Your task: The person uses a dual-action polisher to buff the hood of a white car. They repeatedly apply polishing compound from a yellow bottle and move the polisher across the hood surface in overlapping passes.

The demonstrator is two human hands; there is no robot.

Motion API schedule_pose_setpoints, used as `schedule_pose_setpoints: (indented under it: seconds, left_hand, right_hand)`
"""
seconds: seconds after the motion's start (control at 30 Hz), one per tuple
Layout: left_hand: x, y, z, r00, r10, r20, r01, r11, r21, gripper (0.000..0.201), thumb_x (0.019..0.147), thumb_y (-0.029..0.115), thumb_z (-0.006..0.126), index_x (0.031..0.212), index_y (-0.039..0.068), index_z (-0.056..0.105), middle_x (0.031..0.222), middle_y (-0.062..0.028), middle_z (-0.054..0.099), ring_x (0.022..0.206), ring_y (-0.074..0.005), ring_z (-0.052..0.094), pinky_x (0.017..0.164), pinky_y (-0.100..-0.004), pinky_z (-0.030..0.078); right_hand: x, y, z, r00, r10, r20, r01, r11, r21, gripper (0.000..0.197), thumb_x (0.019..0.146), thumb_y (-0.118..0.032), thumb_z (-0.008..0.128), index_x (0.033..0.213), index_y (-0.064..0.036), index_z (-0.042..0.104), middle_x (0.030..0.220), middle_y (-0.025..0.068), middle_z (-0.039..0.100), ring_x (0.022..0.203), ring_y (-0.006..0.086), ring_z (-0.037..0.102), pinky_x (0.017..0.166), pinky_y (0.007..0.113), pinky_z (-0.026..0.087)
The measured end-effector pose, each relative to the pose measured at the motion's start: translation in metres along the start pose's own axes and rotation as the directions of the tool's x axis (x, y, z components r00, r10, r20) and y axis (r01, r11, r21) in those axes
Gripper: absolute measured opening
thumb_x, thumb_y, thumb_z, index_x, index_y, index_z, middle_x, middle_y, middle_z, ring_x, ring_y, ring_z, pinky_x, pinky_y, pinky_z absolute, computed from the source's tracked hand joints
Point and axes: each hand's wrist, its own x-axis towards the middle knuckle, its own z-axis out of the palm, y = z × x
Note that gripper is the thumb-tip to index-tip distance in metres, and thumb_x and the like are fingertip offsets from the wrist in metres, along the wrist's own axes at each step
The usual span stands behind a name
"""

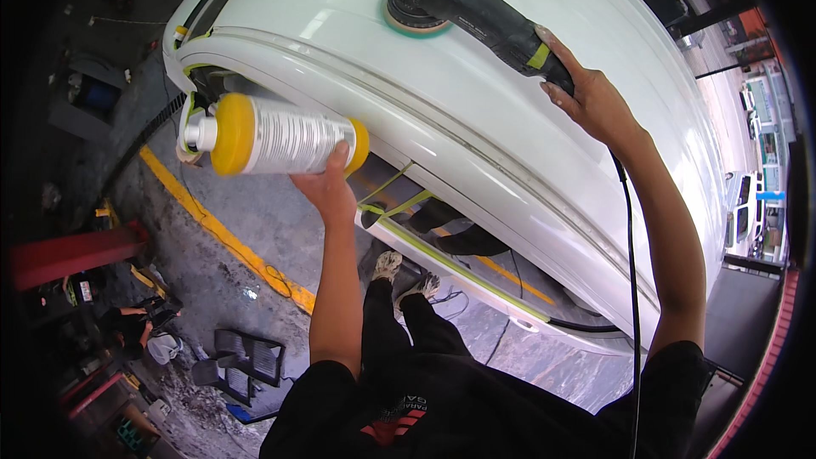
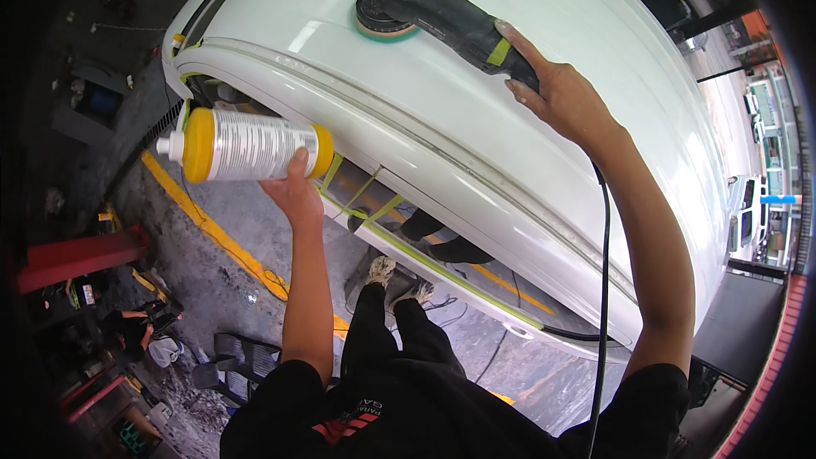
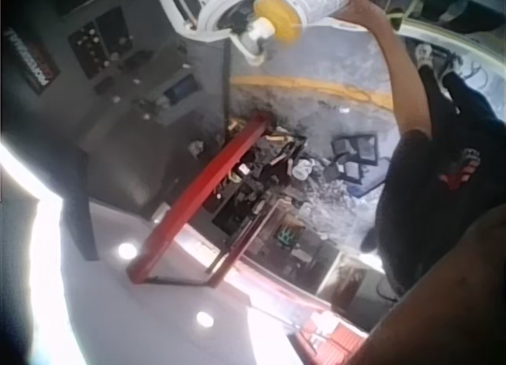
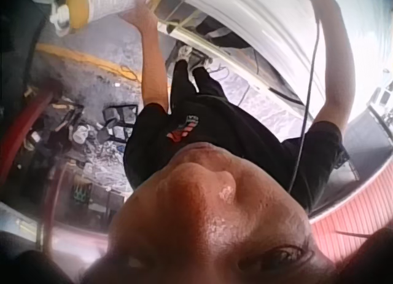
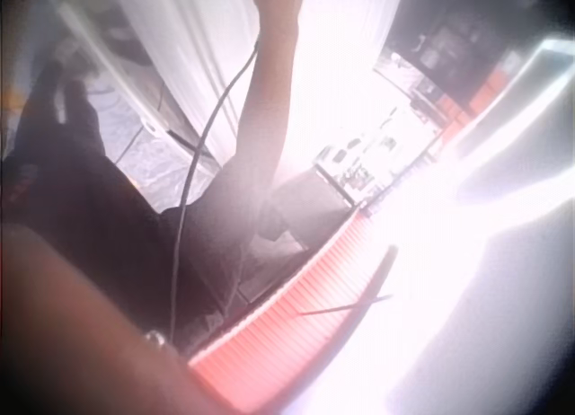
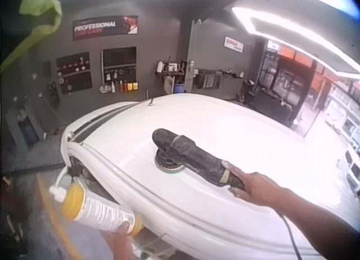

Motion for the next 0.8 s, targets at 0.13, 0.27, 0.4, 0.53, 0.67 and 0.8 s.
schedule_pose_setpoints:
  seconds: [0.13,0.27,0.4,0.53,0.67,0.8]
  left_hand:
    - [-0.092,0.013,-0.106,0.965,-0.22,-0.144,0.237,0.965,0.114,0.091,0.084,-0.005,0.077,0.16,0.002,0.029,0.156,-0.0177,0.047,0.141,-0.0318,0.053,0.123,-0.0467,0.042]
    - [-0.16,0.038,-0.176,0.947,-0.281,-0.158,0.314,0.916,0.252,0.094,0.077,-0.01,0.081,0.157,0.004,0.034,0.148,-0.0176,0.054,0.134,-0.033,0.059,0.117,-0.0468,0.048]
    - [-0.196,0.059,-0.204,0.913,-0.368,-0.174,0.406,0.853,0.327,0.09,0.076,-0.012,0.079,0.154,0.0,0.037,0.143,-0.0198,0.057,0.131,-0.0335,0.062,0.115,-0.0465,0.049]
    - [-0.199,0.061,-0.199,0.902,-0.41,-0.134,0.431,0.843,0.322,0.089,0.077,-0.01,0.076,0.156,0.001,0.035,0.143,-0.0189,0.057,0.131,-0.0337,0.061,0.118,-0.0458,0.047]
    - [-0.184,0.057,-0.181,0.943,-0.31,-0.119,0.332,0.886,0.325,0.088,0.079,-0.008,0.076,0.156,0.001,0.034,0.145,-0.0188,0.056,0.131,-0.0334,0.061,0.118,-0.0457,0.047]
    - [-0.154,0.044,-0.179,0.942,-0.33,-0.058,0.328,0.872,0.364,0.09,0.081,-0.008,0.074,0.159,0.001,0.03,0.152,-0.0195,0.051,0.136,-0.0342,0.058,0.119,-0.0456,0.046]
  right_hand:
    - [0.048,-0.048,0.009,1.0,-0.027,-0.001,0.027,0.999,-0.03,0.082,0.105,-0.032,0.066,0.172,-0.0349,0.019,0.086,0.0235,0.074,0.078,0.0382,0.075,0.076,0.049,0.06]
    - [0.109,-0.07,0.032,0.98,-0.157,-0.124,0.154,0.987,-0.036,0.08,0.105,-0.034,0.066,0.171,-0.0349,0.021,0.093,0.0217,0.075,0.082,0.0375,0.075,0.077,0.051,0.06]
    - [0.167,-0.119,0.042,0.979,-0.18,-0.092,0.179,0.984,-0.018,0.078,0.104,-0.035,0.066,0.169,-0.0344,0.025,0.099,0.021,0.076,0.088,0.0379,0.075,0.08,0.051,0.06]
    - [0.184,-0.155,0.045,0.985,-0.145,-0.098,0.149,0.988,0.031,0.078,0.103,-0.036,0.067,0.169,-0.0345,0.026,0.102,0.0223,0.076,0.091,0.039,0.076,0.082,0.052,0.06]
    - [0.159,-0.158,0.044,0.992,-0.092,-0.088,0.101,0.989,0.108,0.079,0.101,-0.035,0.068,0.168,-0.0338,0.027,0.099,0.0204,0.077,0.09,0.039,0.076,0.08,0.052,0.061]
    - [0.083,-0.143,0.04,0.997,0.051,-0.062,-0.043,0.991,0.129,0.078,0.099,-0.027,0.062,0.169,-0.0305,0.027,0.088,0.0197,0.076,0.084,0.0392,0.076,0.075,0.052,0.06]
